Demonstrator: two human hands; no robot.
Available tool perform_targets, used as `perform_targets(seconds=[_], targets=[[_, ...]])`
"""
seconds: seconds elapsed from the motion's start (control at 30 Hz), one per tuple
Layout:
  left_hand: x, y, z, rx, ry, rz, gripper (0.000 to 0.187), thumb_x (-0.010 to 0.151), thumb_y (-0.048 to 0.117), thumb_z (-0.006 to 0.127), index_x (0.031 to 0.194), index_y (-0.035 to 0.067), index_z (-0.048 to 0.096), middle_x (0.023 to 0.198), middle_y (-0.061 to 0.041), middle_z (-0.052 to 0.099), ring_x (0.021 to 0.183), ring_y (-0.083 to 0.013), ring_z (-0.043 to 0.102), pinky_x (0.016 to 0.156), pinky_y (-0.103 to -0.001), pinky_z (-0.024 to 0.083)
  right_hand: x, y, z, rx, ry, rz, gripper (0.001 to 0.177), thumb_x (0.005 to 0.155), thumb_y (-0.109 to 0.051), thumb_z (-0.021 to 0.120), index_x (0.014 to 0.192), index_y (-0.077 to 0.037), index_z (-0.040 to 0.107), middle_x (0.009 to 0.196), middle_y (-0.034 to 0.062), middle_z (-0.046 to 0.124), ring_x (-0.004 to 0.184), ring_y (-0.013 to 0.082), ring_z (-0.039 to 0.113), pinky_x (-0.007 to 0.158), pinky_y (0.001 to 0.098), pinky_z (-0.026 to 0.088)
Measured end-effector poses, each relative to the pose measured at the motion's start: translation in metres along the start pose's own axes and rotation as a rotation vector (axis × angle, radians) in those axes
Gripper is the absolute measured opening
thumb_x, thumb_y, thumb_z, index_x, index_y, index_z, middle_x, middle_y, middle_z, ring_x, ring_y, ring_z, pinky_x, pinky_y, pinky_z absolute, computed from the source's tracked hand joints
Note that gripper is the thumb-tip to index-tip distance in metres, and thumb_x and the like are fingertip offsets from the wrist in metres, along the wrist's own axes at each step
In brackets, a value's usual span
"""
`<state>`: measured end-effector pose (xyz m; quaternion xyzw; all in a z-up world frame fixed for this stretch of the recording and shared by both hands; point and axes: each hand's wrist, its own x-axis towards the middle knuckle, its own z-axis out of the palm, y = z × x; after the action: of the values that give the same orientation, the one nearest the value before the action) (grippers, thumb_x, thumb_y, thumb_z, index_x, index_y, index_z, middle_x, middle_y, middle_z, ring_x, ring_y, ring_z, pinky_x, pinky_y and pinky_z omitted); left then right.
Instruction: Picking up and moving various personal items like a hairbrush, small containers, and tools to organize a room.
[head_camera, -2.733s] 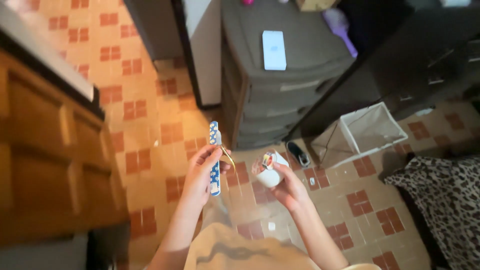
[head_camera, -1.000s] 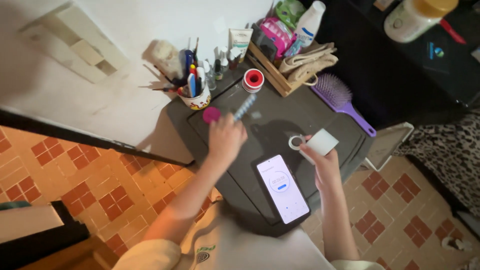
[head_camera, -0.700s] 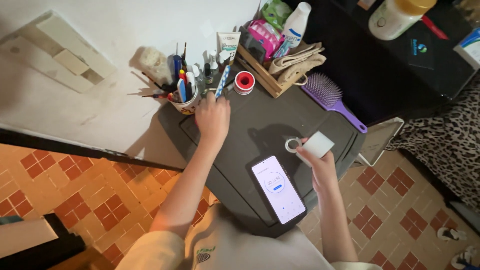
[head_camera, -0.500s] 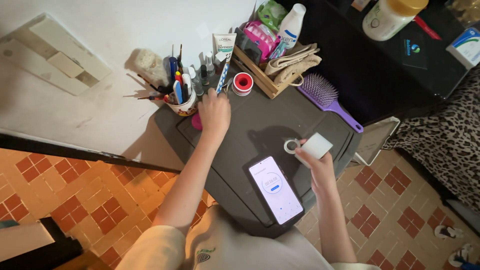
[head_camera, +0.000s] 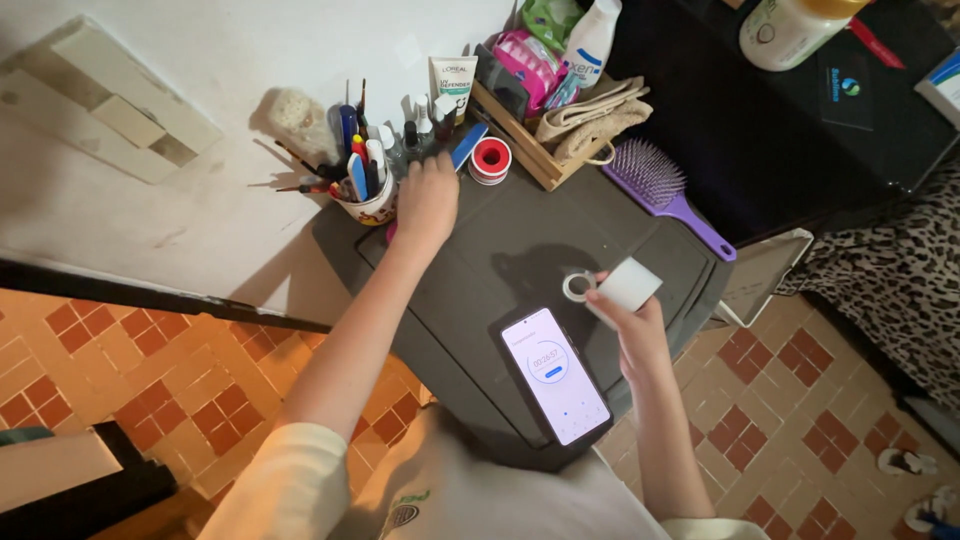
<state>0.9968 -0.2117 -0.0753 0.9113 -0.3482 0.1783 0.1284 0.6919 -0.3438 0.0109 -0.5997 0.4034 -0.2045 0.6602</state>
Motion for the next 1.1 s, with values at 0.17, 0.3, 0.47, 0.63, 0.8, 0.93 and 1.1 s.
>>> perform_targets(seconds=[0.17, 0.3, 0.47, 0.63, 0.8, 0.93, 1.1], targets=[[0.003, -0.002, 0.018, 0.138, 0.195, -0.004, 0.039, 0.085, 0.020, 0.068, 0.121, 0.002, 0.064, 0.091, -0.005, 0.060, 0.088, -0.0236, 0.064, 0.064, -0.033, 0.059, 0.004, 0.002, 0.002, 0.003, -0.025, 0.001, 0.043, 0.072, -0.009, 0.091, 0.112, -0.006, 0.076, 0.097, 0.0091, 0.074, 0.094, 0.0187, 0.070, 0.092, 0.0338, 0.050], [-0.005, 0.005, -0.002, 0.176, 0.210, -0.018, 0.056, 0.078, 0.026, 0.076, 0.127, 0.003, 0.062, 0.097, -0.007, 0.057, 0.091, -0.0267, 0.058, 0.068, -0.041, 0.055, 0.007, 0.007, 0.010, 0.019, -0.038, -0.007, 0.044, 0.071, -0.009, 0.092, 0.112, -0.005, 0.075, 0.098, 0.0075, 0.073, 0.094, 0.0168, 0.069, 0.093, 0.0334, 0.051], [-0.027, 0.020, -0.041, -0.134, 0.107, -0.020, 0.062, 0.081, 0.016, 0.078, 0.138, 0.000, 0.057, 0.130, -0.018, 0.058, 0.120, -0.0376, 0.057, 0.092, -0.051, 0.050, 0.008, 0.008, 0.017, 0.027, -0.085, -0.011, 0.044, 0.071, -0.007, 0.092, 0.112, -0.004, 0.075, 0.098, 0.0098, 0.074, 0.093, 0.0183, 0.070, 0.092, 0.0354, 0.052], [-0.101, 0.041, -0.107, -0.505, 0.074, -0.020, 0.045, 0.093, 0.019, 0.069, 0.135, 0.008, 0.060, 0.125, -0.013, 0.061, 0.116, -0.0356, 0.060, 0.094, -0.047, 0.047, -0.005, 0.001, 0.025, 0.057, -0.170, 0.026, 0.045, 0.071, -0.007, 0.091, 0.113, -0.002, 0.074, 0.096, 0.0103, 0.075, 0.091, 0.0194, 0.072, 0.088, 0.0357, 0.056], [-0.162, 0.052, -0.183, -1.124, -0.084, -0.139, 0.058, 0.095, 0.028, 0.071, 0.145, 0.004, 0.053, 0.134, -0.022, 0.060, 0.125, -0.0439, 0.060, 0.096, -0.047, 0.054, -0.022, -0.012, 0.065, 0.019, -0.367, 0.047, 0.043, 0.070, -0.006, 0.091, 0.108, -0.001, 0.074, 0.093, 0.0111, 0.074, 0.088, 0.0211, 0.073, 0.085, 0.0374, 0.058], [-0.203, 0.016, -0.217, -0.855, 0.126, -0.047, 0.061, 0.089, 0.016, 0.081, 0.144, 0.008, 0.056, 0.134, -0.012, 0.062, 0.125, -0.0319, 0.062, 0.104, -0.041, 0.052, -0.064, -0.018, 0.131, -0.062, -0.560, 0.034, 0.051, 0.061, -0.008, 0.098, 0.105, -0.001, 0.074, 0.090, 0.0118, 0.073, 0.086, 0.0206, 0.072, 0.079, 0.0378, 0.058], [-0.267, -0.084, -0.251, -0.694, 0.245, -0.099, 0.058, 0.087, 0.020, 0.083, 0.140, 0.013, 0.061, 0.126, -0.005, 0.067, 0.119, -0.0239, 0.066, 0.102, -0.037, 0.054, -0.126, 0.008, 0.225, -0.100, -0.699, -0.027, 0.049, 0.058, -0.010, 0.099, 0.099, 0.002, 0.075, 0.087, 0.0125, 0.072, 0.080, 0.0201, 0.068, 0.073, 0.0360, 0.057]])
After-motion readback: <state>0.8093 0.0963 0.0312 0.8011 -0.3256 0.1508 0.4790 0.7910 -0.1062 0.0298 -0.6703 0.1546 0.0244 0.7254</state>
